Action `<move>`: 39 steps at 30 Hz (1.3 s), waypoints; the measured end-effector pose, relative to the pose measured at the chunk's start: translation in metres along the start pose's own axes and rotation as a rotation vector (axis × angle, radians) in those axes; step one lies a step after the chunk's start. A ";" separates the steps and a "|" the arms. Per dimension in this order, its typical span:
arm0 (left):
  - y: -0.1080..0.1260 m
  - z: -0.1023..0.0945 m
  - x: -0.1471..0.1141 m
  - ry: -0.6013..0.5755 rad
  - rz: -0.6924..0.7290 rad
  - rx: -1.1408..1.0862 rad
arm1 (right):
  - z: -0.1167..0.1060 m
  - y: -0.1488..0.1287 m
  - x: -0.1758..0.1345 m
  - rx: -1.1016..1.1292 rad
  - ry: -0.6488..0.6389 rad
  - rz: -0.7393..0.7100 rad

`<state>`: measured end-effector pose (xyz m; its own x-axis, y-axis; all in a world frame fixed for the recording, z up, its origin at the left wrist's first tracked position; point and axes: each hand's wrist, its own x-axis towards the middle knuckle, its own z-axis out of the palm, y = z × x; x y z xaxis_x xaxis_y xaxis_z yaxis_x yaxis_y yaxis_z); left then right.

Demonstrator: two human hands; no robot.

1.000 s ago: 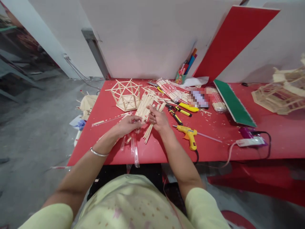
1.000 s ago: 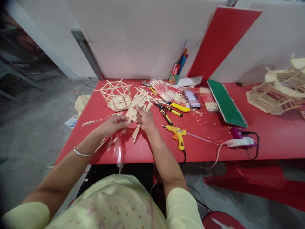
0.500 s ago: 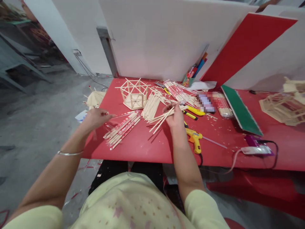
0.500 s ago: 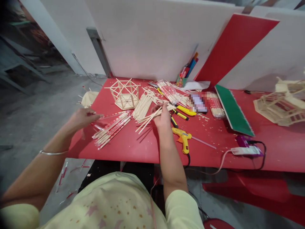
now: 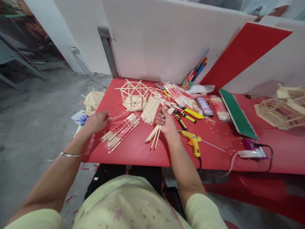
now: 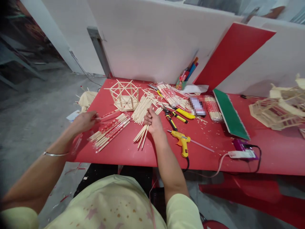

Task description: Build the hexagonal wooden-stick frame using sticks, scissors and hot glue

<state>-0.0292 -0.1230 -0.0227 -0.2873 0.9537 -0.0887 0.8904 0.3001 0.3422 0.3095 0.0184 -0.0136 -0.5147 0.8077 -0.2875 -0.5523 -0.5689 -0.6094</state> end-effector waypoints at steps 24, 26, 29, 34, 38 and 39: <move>0.165 0.032 -0.026 -0.161 0.111 -0.959 | 0.019 0.022 -0.023 -0.197 -0.128 -0.061; 0.170 0.028 -0.031 -0.241 0.115 -0.908 | 0.016 0.012 -0.021 -0.142 -0.072 -0.115; 0.180 0.030 -0.035 -0.284 0.144 -0.906 | 0.013 0.014 -0.018 -0.196 -0.042 -0.093; 0.180 0.036 -0.036 -0.190 0.185 -0.970 | 0.013 0.021 -0.014 -0.244 -0.060 -0.103; 0.140 0.022 -0.049 -0.228 0.202 -0.805 | -0.001 -0.016 -0.011 -0.064 0.071 -0.268; 0.124 0.016 -0.052 -0.221 0.179 -0.781 | -0.006 -0.027 -0.010 -0.005 0.109 -0.317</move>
<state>0.1014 -0.1351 0.0091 -0.0164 0.9920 -0.1253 0.3910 0.1217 0.9123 0.3338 0.0264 0.0015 -0.2446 0.9563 -0.1600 -0.6703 -0.2860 -0.6848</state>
